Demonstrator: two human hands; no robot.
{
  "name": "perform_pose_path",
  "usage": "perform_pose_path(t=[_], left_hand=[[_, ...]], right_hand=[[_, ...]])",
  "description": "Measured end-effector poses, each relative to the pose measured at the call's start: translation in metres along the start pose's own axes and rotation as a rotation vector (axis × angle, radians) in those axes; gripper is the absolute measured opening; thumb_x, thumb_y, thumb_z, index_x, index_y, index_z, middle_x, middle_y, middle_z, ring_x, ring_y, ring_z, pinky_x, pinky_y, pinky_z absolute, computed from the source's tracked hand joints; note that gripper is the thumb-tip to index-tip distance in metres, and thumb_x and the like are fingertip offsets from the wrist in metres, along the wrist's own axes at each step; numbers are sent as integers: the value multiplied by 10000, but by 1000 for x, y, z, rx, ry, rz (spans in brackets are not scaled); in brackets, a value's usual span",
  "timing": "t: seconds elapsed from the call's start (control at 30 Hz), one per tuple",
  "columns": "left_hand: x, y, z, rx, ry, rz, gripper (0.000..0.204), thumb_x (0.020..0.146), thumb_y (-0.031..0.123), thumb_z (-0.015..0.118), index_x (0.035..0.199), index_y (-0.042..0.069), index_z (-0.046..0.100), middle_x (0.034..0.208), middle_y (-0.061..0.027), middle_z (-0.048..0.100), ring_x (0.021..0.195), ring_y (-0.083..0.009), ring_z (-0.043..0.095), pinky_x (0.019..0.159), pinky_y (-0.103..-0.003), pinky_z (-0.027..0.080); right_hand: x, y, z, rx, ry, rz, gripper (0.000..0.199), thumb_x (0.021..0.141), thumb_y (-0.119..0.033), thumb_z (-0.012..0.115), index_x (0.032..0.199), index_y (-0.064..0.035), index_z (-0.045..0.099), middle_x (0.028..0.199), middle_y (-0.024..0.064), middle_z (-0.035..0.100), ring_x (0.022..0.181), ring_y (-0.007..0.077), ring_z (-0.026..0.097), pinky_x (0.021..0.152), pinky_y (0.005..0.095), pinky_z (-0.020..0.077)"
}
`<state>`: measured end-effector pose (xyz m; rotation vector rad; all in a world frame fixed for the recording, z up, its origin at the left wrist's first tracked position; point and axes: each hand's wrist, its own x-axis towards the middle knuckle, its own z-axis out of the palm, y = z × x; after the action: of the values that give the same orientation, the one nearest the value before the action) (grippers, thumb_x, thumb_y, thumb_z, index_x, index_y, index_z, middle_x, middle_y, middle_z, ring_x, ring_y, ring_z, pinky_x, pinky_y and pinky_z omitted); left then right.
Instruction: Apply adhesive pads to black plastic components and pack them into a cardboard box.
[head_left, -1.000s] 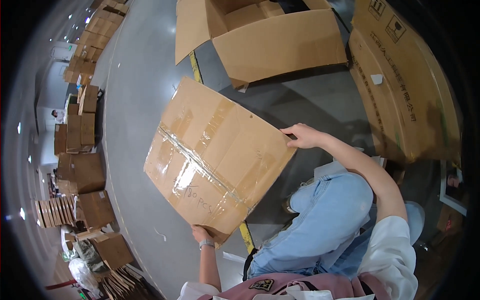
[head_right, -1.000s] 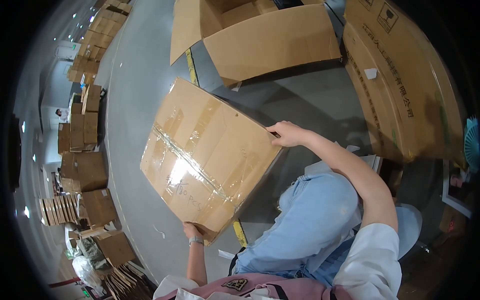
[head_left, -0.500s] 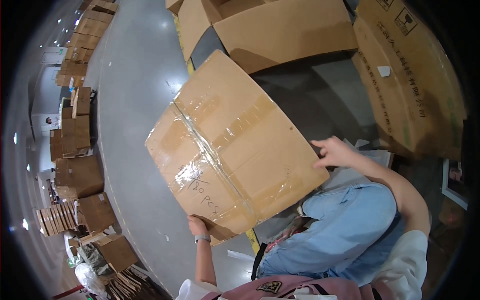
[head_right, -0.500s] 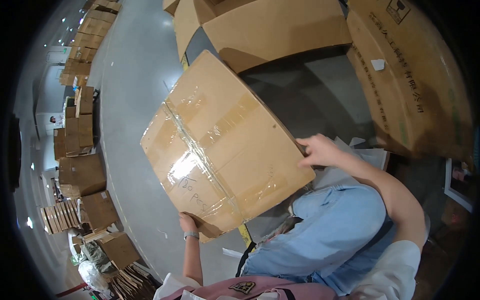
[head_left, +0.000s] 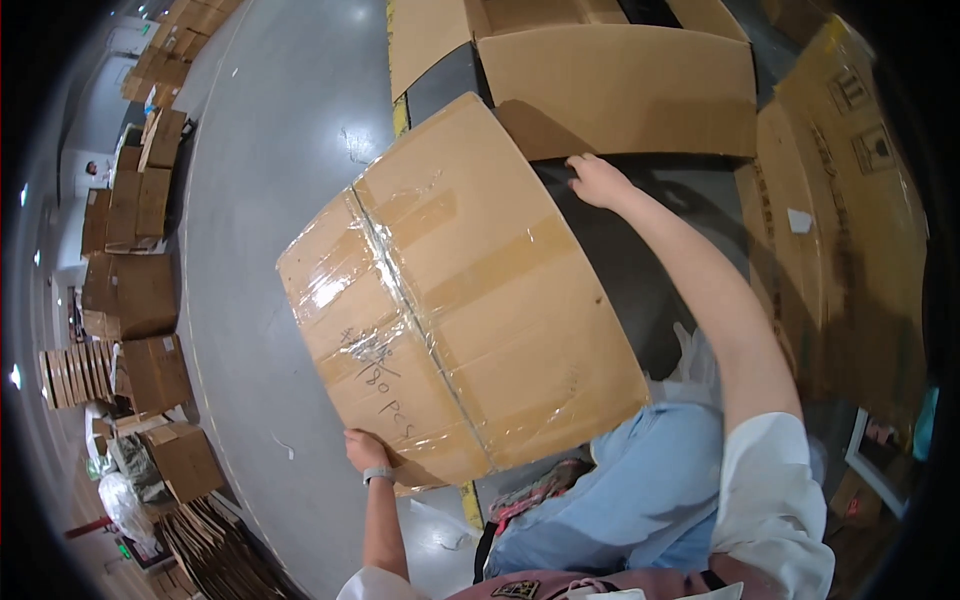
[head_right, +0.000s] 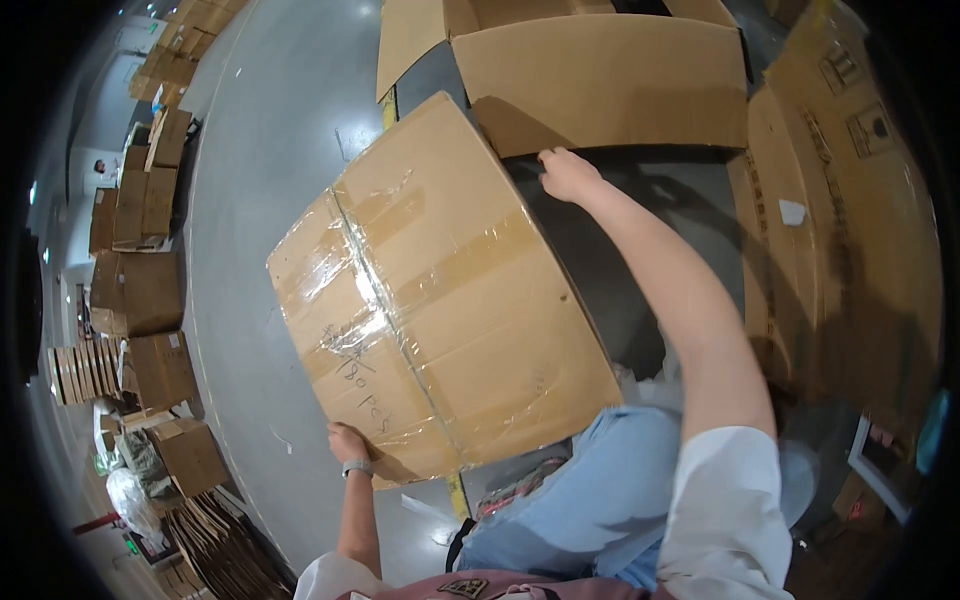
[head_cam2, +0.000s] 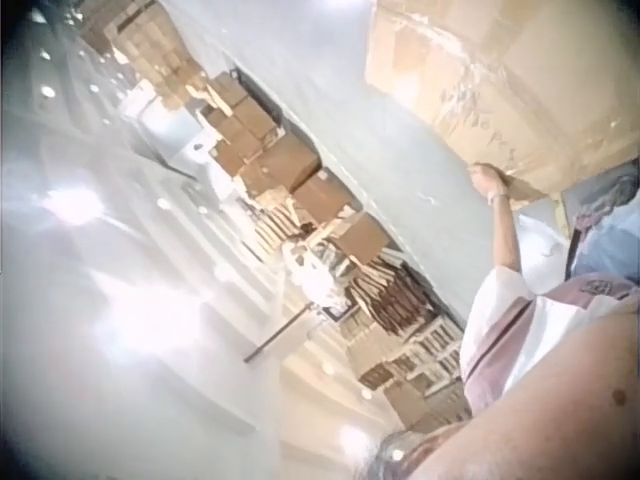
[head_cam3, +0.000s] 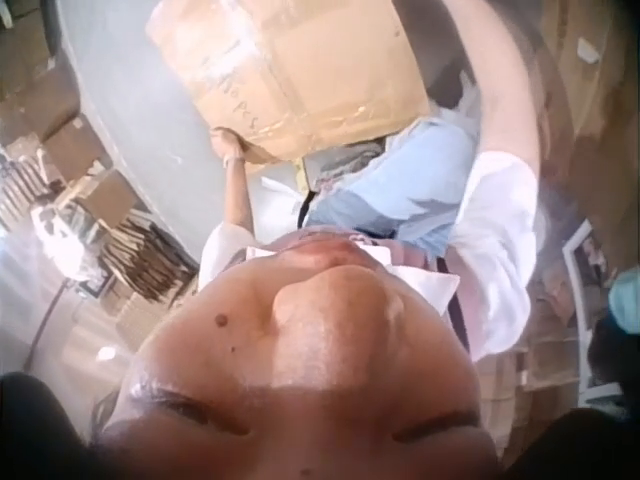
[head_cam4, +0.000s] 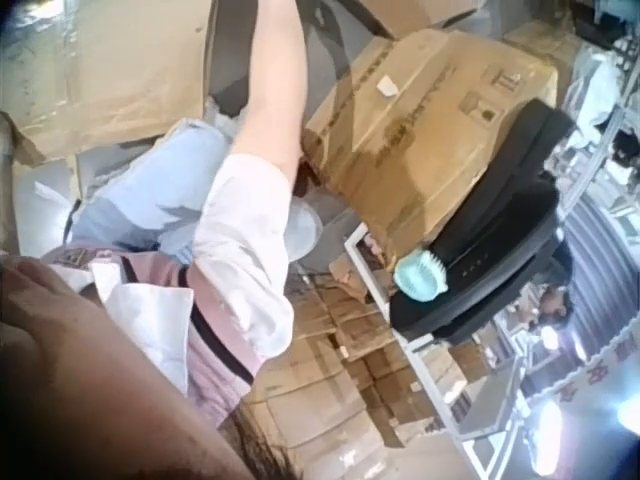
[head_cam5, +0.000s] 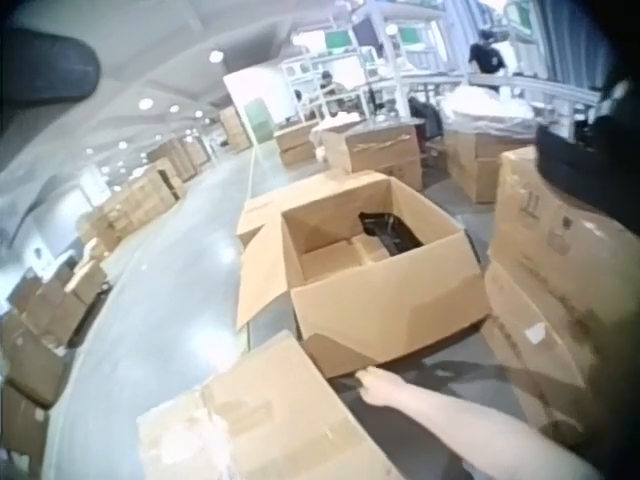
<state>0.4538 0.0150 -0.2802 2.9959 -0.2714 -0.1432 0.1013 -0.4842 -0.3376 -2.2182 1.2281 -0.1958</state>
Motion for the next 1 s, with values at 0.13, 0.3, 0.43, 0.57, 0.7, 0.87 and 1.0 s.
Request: perform_pose_path(t=[0.13, 0.3, 0.43, 0.57, 0.7, 0.87, 1.0], left_hand=[[-5, 12, 17, -44, 14, -19, 589, 991, 380, 230, 972, -65, 617, 957, -283, 641, 914, -482, 581, 793, -522, 439], [21, -17, 19, -152, 6, 29, 561, 1001, 349, 267, 990, -96, 609, 993, -288, 635, 899, -458, 588, 769, -487, 443], [23, -22, 3, -183, 146, 111, 557, 993, 391, 302, 1001, -70, 615, 982, -259, 646, 911, -439, 589, 769, -480, 441], [10, -1, 7, -82, 122, 102, 554, 985, 417, 313, 1022, -46, 615, 988, -246, 646, 909, -424, 594, 784, -468, 444], [-41, 34, 23, -166, 37, 66, 552, 979, 448, 321, 1090, -25, 583, 1004, -246, 638, 917, -426, 587, 796, -464, 440], [-97, 67, 20, -115, 4, -58, 494, 988, 425, 326, 1072, -30, 499, 994, -277, 614, 916, -458, 567, 776, -490, 429], [-104, 77, 26, -242, -52, -87, 471, 989, 406, 335, 1066, -36, 477, 959, -278, 614, 872, -453, 575, 739, -490, 430]], right_hand=[[75, 23, 16, -137, -98, 193, 610, 897, -285, 548, 1427, -124, 295, 1477, 145, 297, 1351, 338, 308, 1073, 444, 337], [139, 65, -6, 111, 141, 314, 789, 896, -453, 512, 1502, -161, 100, 1563, 98, 130, 1426, 353, 128, 1139, 488, 207], [148, 67, 5, 540, 212, 317, 948, 832, -607, 520, 1504, -120, 63, 1561, 154, 86, 1428, 376, 85, 1154, 463, 145], [137, 46, 38, 723, 218, 283, 993, 831, -715, 406, 1506, -102, 15, 1567, 148, -60, 1423, 420, -20, 1162, 434, 86], [142, 67, 28, 785, 316, 286, 956, 847, -728, 345, 1508, -103, 52, 1566, 166, -6, 1436, 371, -26, 1160, 448, 66], [112, -19, -26, 1263, -345, 248, 713, 927, -627, 378, 1390, -89, 438, 1337, 33, 521, 1230, 131, 463, 1036, 291, 335], [44, -41, -81, 367, -123, 40, 521, 920, -426, 529, 1290, -60, 515, 1166, 64, 619, 1068, 158, 573, 932, 296, 426]])
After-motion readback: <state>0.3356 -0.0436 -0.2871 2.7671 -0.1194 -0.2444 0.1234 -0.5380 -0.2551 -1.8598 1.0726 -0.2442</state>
